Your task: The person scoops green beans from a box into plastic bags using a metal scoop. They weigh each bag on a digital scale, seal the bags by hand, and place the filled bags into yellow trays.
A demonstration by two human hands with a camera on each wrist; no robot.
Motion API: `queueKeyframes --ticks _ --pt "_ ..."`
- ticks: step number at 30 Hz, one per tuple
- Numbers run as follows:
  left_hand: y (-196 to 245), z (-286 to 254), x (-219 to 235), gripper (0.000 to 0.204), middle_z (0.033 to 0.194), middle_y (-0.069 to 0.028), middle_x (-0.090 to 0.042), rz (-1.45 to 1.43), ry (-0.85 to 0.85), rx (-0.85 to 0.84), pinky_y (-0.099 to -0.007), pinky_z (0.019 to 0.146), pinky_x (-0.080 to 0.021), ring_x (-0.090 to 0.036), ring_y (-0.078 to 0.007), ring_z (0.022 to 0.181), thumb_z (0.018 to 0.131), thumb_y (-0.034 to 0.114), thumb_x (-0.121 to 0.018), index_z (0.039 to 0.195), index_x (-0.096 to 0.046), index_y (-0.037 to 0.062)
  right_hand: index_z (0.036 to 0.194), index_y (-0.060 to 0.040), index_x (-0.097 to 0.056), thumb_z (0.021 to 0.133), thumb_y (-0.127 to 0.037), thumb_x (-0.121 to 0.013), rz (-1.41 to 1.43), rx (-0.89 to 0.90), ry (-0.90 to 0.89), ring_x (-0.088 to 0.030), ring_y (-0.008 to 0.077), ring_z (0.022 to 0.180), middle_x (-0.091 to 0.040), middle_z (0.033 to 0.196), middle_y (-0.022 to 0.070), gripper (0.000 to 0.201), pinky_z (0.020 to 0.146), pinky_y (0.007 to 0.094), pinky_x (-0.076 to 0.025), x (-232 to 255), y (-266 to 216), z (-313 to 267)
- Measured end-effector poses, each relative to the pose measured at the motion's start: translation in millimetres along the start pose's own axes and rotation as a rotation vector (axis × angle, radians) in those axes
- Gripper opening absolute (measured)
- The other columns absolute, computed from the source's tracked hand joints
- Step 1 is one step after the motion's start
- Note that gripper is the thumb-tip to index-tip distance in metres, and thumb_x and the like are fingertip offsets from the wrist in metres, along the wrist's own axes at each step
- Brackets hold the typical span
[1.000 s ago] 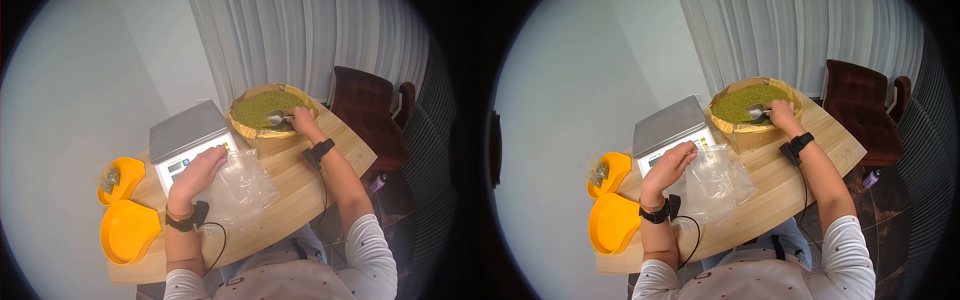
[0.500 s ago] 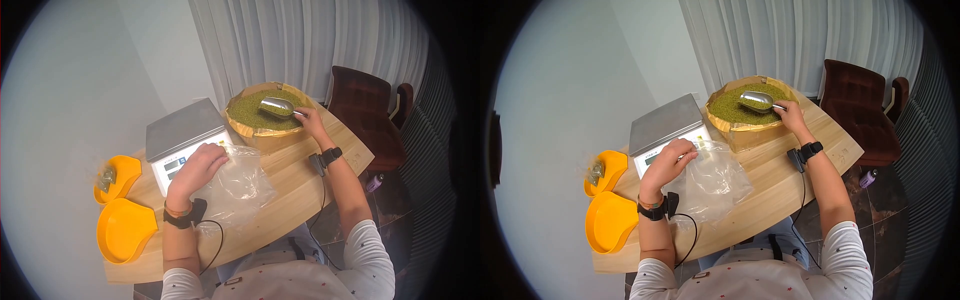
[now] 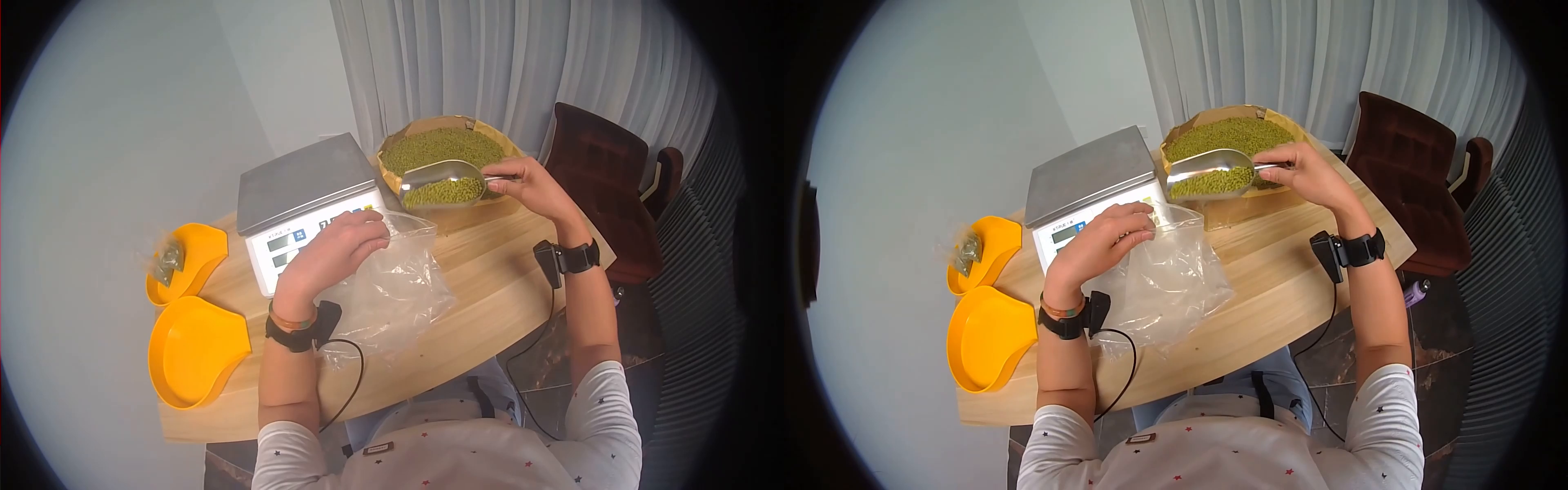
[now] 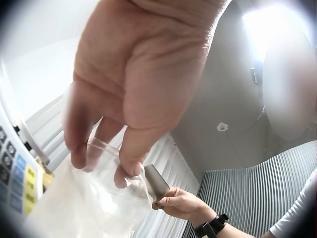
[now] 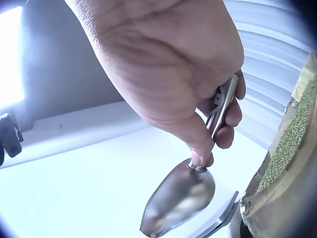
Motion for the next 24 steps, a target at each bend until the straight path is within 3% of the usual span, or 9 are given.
queueKeyframes --ticks 4,6,11,13,15,19,20,22,24 --pt "5.6 -1.5 0.9 0.019 0.123 -0.0167 -0.064 -0.005 0.032 -0.037 -0.0400 0.094 -0.048 -0.059 -0.0350 0.112 0.095 0.019 -0.063 0.102 -0.068 0.0020 0.110 -0.0025 -0.072 0.088 -0.011 -0.070 -0.273 0.071 -0.060 -0.059 0.0212 0.085 -0.068 0.087 0.0089 0.024 0.084 0.0348 -0.046 -10.3 -37.1 -1.8" --pt "6.1 -1.2 -0.1 0.019 0.123 -0.0168 -0.064 -0.012 0.044 -0.033 -0.0401 0.094 -0.048 -0.059 -0.0350 0.112 0.094 0.019 -0.063 0.102 -0.068 0.0020 0.107 -0.0064 -0.074 0.084 -0.013 -0.072 -0.633 0.276 -0.007 -0.054 0.0248 0.086 -0.061 0.080 0.0080 0.024 0.087 0.0364 -0.040 -17.2 -71.4 -8.0" --pt "12.1 -0.7 1.3 0.018 0.124 -0.0170 -0.063 -0.032 0.028 -0.046 -0.0405 0.093 -0.048 -0.060 -0.0355 0.110 0.094 0.018 -0.063 0.102 -0.068 0.0015 0.105 -0.0082 -0.075 0.082 -0.010 -0.072 -0.805 0.371 0.024 -0.052 0.0236 0.089 -0.057 0.080 0.0058 0.024 0.090 0.0368 -0.036 -35.3 -116.7 -14.4" --pt "14.7 -2.6 5.8 0.016 0.104 -0.0118 -0.063 -0.049 0.100 -0.067 -0.0422 0.086 -0.047 -0.057 -0.0344 0.099 0.093 0.016 -0.060 0.099 -0.065 0.0016 0.106 -0.0084 -0.074 0.081 -0.008 -0.072 -0.841 0.374 0.032 -0.052 0.0235 0.089 -0.055 0.080 0.0059 0.025 0.091 0.0371 -0.036 -38.0 -123.6 -15.6" --pt "16.5 -2.3 6.8 0.015 0.101 -0.0117 -0.062 -0.056 0.094 -0.091 -0.0423 0.085 -0.047 -0.057 -0.0344 0.097 0.093 0.015 -0.060 0.097 -0.064 0.0011 0.105 -0.0081 -0.074 0.082 -0.008 -0.071 -0.856 0.444 0.051 -0.051 0.0236 0.089 -0.055 0.081 0.0060 0.024 0.089 0.0375 -0.036 -39.1 -131.1 -17.4" --pt "7.6 -4.4 4.9 0.017 0.105 -0.0163 -0.068 -0.012 0.055 -0.055 -0.0409 0.088 -0.050 -0.061 -0.0361 0.100 0.094 0.015 -0.063 0.102 -0.065 0.0000 0.105 -0.0076 -0.074 0.083 -0.008 -0.070 -0.836 0.417 0.115 -0.050 0.0238 0.088 -0.055 0.081 0.0066 0.022 0.089 0.0375 -0.036 -18.5 -114.3 -8.7" --pt "8.1 -4.0 5.0 0.017 0.105 -0.0163 -0.068 -0.012 0.058 -0.059 -0.0409 0.088 -0.050 -0.061 -0.0361 0.100 0.094 0.015 -0.063 0.102 -0.065 0.0000 0.104 -0.0080 -0.075 0.083 -0.009 -0.070 -0.863 0.334 0.196 -0.052 0.0242 0.089 -0.058 0.083 0.0066 0.022 0.086 0.0378 -0.038 -6.0 -103.1 -3.9" --pt "10.2 -4.3 12.2 0.015 0.090 -0.0151 -0.062 -0.076 0.138 -0.075 -0.0431 0.077 -0.048 -0.058 -0.0366 0.088 0.094 0.014 -0.059 0.095 -0.060 -0.0006 0.104 -0.0085 -0.075 0.083 -0.009 -0.070 -0.891 0.251 0.280 -0.054 0.0247 0.090 -0.061 0.084 0.0066 0.022 0.083 0.0382 -0.039 10.5 -78.5 4.6" --pt "12.2 -3.3 15.3 0.016 0.088 -0.0161 -0.062 -0.078 0.126 -0.040 -0.0415 0.074 -0.047 -0.058 -0.0367 0.084 0.094 0.014 -0.061 0.094 -0.060 -0.0013 0.099 -0.0097 -0.076 0.081 -0.004 -0.067 -1.100 0.156 0.407 -0.055 0.0255 0.094 -0.063 0.086 0.0080 0.021 0.082 0.0393 -0.039 26.4 -48.2 13.1"
Point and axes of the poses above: each hand's wrist, its own z-axis towards the middle knuckle, its own x-axis out of the back of the hand, y = z × x, the point moved 9 cm from there along z, towards the middle knuckle
